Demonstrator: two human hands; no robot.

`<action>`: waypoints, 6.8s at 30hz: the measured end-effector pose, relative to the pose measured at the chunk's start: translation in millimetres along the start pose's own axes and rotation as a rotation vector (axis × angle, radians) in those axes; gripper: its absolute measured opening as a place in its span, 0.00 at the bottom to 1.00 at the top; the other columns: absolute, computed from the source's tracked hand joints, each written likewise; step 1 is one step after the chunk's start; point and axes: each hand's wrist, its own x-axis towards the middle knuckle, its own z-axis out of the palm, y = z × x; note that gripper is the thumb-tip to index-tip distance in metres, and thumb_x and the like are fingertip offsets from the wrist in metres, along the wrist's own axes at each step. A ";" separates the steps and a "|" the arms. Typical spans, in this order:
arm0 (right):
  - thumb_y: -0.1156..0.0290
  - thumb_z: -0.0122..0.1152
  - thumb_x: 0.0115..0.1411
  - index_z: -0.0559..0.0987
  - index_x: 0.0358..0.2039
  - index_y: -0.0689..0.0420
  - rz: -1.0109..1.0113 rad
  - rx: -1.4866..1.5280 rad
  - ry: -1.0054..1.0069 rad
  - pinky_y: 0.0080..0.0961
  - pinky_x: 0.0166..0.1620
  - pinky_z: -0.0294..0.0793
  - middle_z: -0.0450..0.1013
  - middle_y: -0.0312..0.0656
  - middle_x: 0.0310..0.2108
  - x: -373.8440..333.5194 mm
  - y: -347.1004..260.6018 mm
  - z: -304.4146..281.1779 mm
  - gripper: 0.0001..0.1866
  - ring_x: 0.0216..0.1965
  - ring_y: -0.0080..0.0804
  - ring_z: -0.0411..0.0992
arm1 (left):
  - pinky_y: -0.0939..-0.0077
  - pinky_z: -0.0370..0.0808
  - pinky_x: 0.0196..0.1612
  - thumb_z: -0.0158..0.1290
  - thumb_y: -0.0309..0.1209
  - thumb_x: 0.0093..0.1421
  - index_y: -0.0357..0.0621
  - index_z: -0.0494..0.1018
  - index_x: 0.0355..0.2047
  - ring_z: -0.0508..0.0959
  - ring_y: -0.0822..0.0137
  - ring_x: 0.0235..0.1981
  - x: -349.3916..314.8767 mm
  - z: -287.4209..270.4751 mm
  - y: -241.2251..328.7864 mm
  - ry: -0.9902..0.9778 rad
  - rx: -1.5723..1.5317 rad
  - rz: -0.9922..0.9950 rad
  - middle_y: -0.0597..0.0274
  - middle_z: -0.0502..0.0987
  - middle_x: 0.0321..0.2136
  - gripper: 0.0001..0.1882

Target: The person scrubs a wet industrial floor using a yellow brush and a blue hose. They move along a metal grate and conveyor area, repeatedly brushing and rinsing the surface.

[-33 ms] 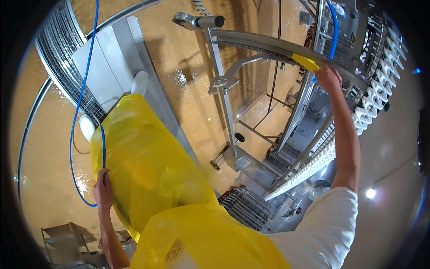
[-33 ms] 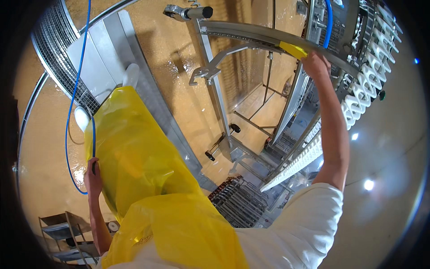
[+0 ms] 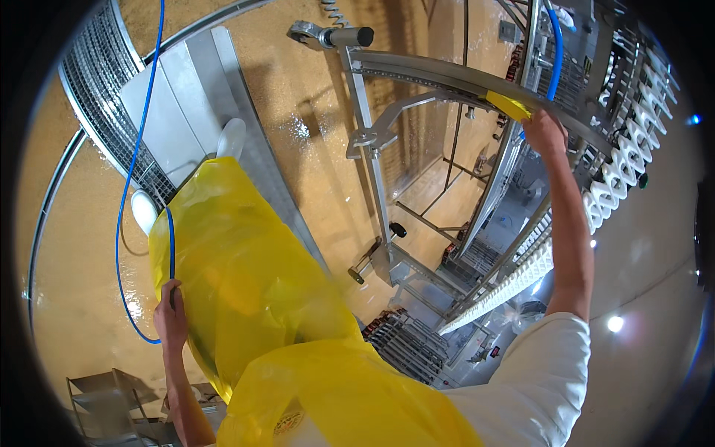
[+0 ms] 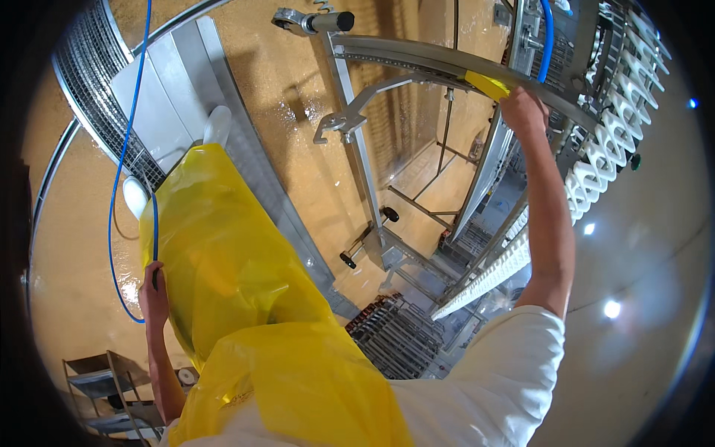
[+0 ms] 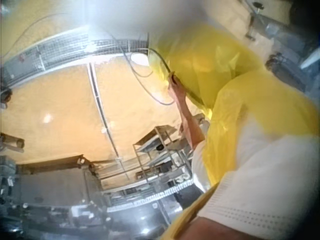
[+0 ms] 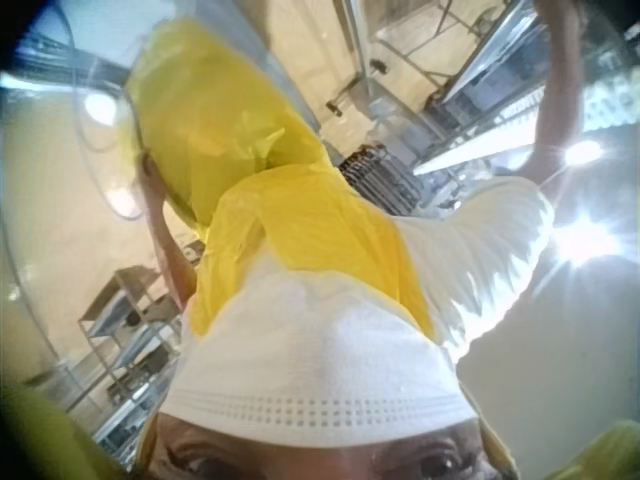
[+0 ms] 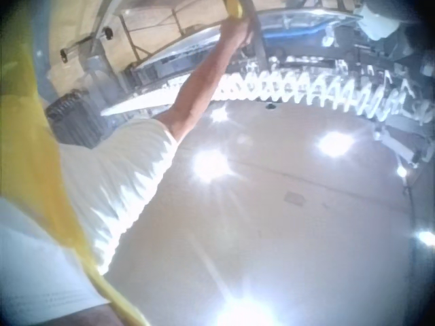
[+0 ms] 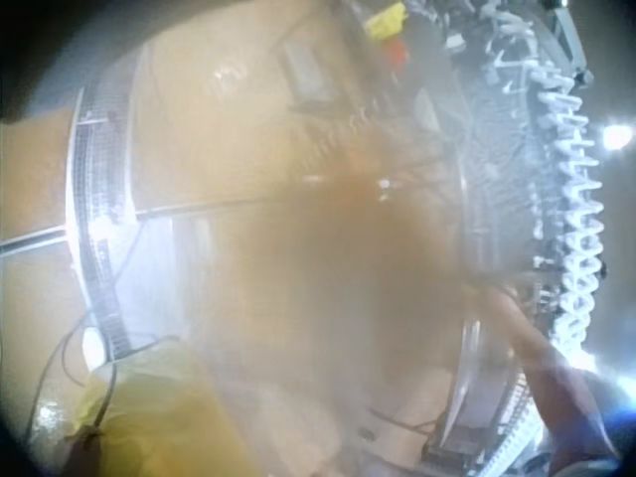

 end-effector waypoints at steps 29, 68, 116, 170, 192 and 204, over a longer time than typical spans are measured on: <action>0.39 0.48 0.70 0.80 0.53 0.50 -0.012 0.123 0.168 0.53 0.55 0.77 0.82 0.53 0.47 21.1 -19.2 49.6 0.30 0.51 0.55 0.80 | 0.65 0.69 0.27 0.48 0.33 0.76 0.50 0.74 0.52 0.70 0.58 0.20 -15.1 -35.1 -25.7 0.091 -0.043 -0.016 0.49 0.73 0.23 0.09; 0.49 0.38 0.79 0.74 0.30 0.58 0.268 1.693 0.027 0.39 0.25 0.77 0.73 0.45 0.19 -129.7 -130.7 113.8 0.29 0.18 0.38 0.74 | 0.73 0.63 0.27 0.47 0.32 0.77 0.46 0.73 0.50 0.61 0.76 0.24 -17.6 -166.7 10.9 0.008 0.171 0.126 0.69 0.62 0.23 0.08; 0.40 0.28 0.76 0.65 0.33 0.61 1.349 2.916 0.673 0.34 0.16 0.68 0.65 0.46 0.19 139.1 -343.5 38.4 0.34 0.12 0.34 0.61 | 0.65 0.78 0.38 0.53 0.33 0.72 0.45 0.77 0.50 0.85 0.55 0.34 193.6 -230.2 86.0 -0.138 0.504 0.275 0.49 0.82 0.36 0.10; 0.37 0.30 0.75 0.82 0.35 0.69 1.171 2.188 -0.043 0.45 0.27 0.76 0.79 0.60 0.28 161.5 -576.6 213.3 0.45 0.24 0.53 0.79 | 0.82 0.57 0.32 0.44 0.29 0.77 0.41 0.70 0.53 0.60 0.81 0.29 218.7 -180.5 87.8 0.141 0.147 0.093 0.74 0.65 0.32 0.10; 0.45 0.41 0.75 0.84 0.46 0.59 0.496 1.744 0.151 0.58 0.48 0.77 0.79 0.66 0.37 91.9 -617.4 145.2 0.31 0.43 0.68 0.79 | 0.78 0.66 0.43 0.45 0.28 0.77 0.42 0.69 0.55 0.68 0.77 0.38 183.3 -192.9 55.3 0.178 0.020 -0.028 0.66 0.71 0.40 0.10; 0.43 0.43 0.74 0.77 0.45 0.54 0.088 1.404 0.160 0.61 0.44 0.76 0.80 0.60 0.34 72.3 -593.9 112.6 0.27 0.38 0.67 0.79 | 0.69 0.71 0.58 0.47 0.25 0.75 0.36 0.72 0.54 0.75 0.63 0.52 243.0 -187.6 59.1 0.200 0.169 0.085 0.54 0.76 0.50 0.11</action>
